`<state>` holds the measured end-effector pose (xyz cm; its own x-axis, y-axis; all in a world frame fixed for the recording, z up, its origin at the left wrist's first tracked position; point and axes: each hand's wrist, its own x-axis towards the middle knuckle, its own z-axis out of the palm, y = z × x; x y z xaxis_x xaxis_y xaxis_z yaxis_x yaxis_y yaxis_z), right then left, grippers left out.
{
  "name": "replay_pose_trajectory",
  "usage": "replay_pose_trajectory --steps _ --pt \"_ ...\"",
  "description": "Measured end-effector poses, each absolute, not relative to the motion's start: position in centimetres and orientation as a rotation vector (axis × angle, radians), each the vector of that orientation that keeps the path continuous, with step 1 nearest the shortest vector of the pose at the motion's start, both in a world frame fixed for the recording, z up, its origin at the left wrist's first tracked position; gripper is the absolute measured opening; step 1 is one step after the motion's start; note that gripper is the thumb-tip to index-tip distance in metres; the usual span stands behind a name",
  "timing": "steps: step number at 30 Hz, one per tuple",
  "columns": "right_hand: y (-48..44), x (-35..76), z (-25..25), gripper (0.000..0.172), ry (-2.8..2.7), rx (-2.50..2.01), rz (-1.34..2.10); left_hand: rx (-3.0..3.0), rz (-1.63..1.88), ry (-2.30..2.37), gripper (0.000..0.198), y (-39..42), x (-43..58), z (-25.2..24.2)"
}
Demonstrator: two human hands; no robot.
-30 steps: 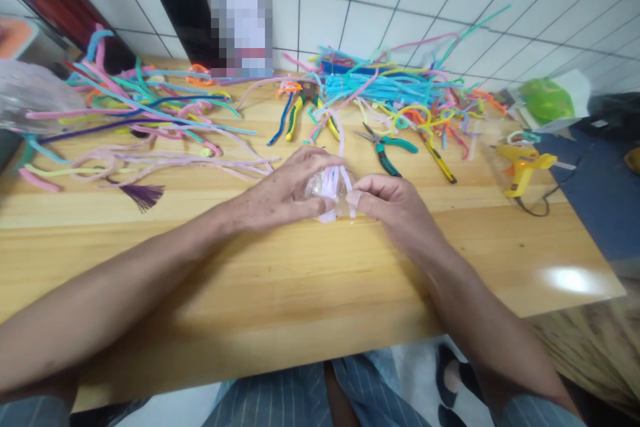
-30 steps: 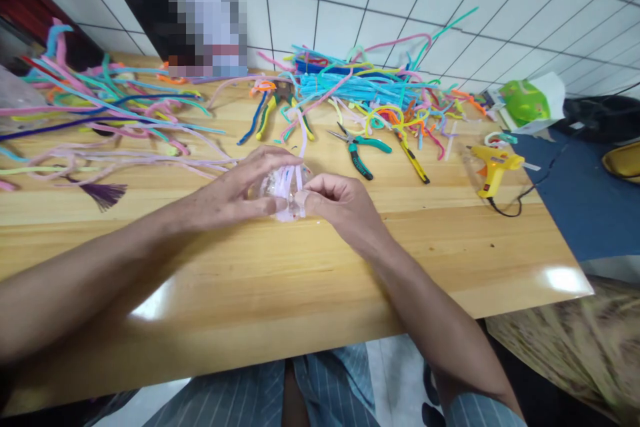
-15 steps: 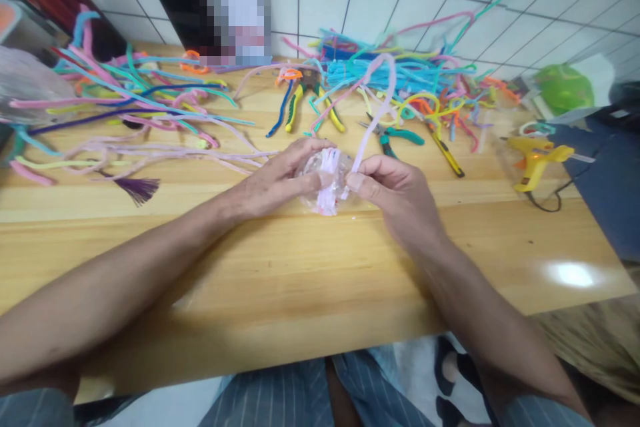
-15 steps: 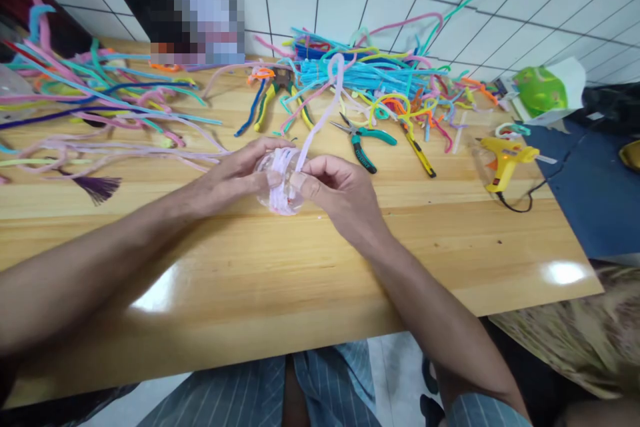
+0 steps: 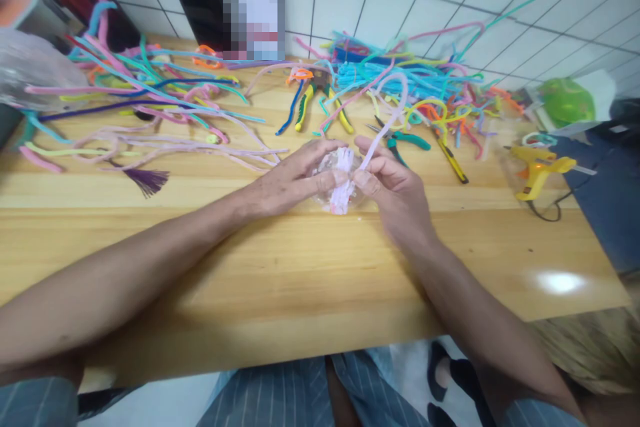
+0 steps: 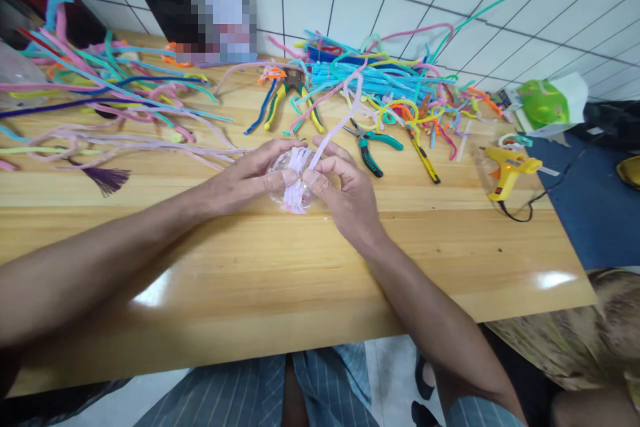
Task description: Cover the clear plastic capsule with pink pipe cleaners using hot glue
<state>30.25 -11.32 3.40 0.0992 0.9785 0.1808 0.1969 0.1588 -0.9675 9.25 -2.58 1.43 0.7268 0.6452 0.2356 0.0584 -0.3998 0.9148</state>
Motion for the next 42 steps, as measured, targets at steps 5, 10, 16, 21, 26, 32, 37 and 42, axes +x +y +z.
replay_pose_trajectory --steps 5,10,16,21,26,32,37,42 --pt "-11.2 30.3 3.0 0.025 -1.301 -1.236 0.921 1.910 0.735 0.539 0.062 -3.0 9.3 1.7" --pt "-11.1 30.0 3.3 0.033 -1.180 -1.180 1.064 2.014 0.785 0.526 0.058 -3.0 9.3 1.5" --pt "-10.8 30.2 3.5 0.038 -1.108 -1.182 1.169 2.181 0.888 0.595 0.059 -3.9 9.1 2.0" --pt "-11.0 30.5 3.7 0.036 -1.206 -1.151 1.034 2.248 1.031 0.636 0.037 -5.7 9.2 3.6" --pt "-11.9 30.1 4.1 0.030 -1.264 -1.072 0.906 2.270 1.029 0.612 0.026 -6.7 9.7 4.2" --pt "-12.8 29.8 4.2 0.023 -1.366 -1.058 0.834 2.206 1.083 0.565 0.007 -7.1 10.0 4.5" --pt "-12.7 29.9 4.0 0.028 -1.368 -1.099 0.828 2.165 1.145 0.553 0.004 -7.1 10.0 4.5" --pt "-12.7 30.1 3.3 0.014 -1.359 -1.030 0.857 2.149 1.205 0.513 0.006 -7.0 10.1 4.1"
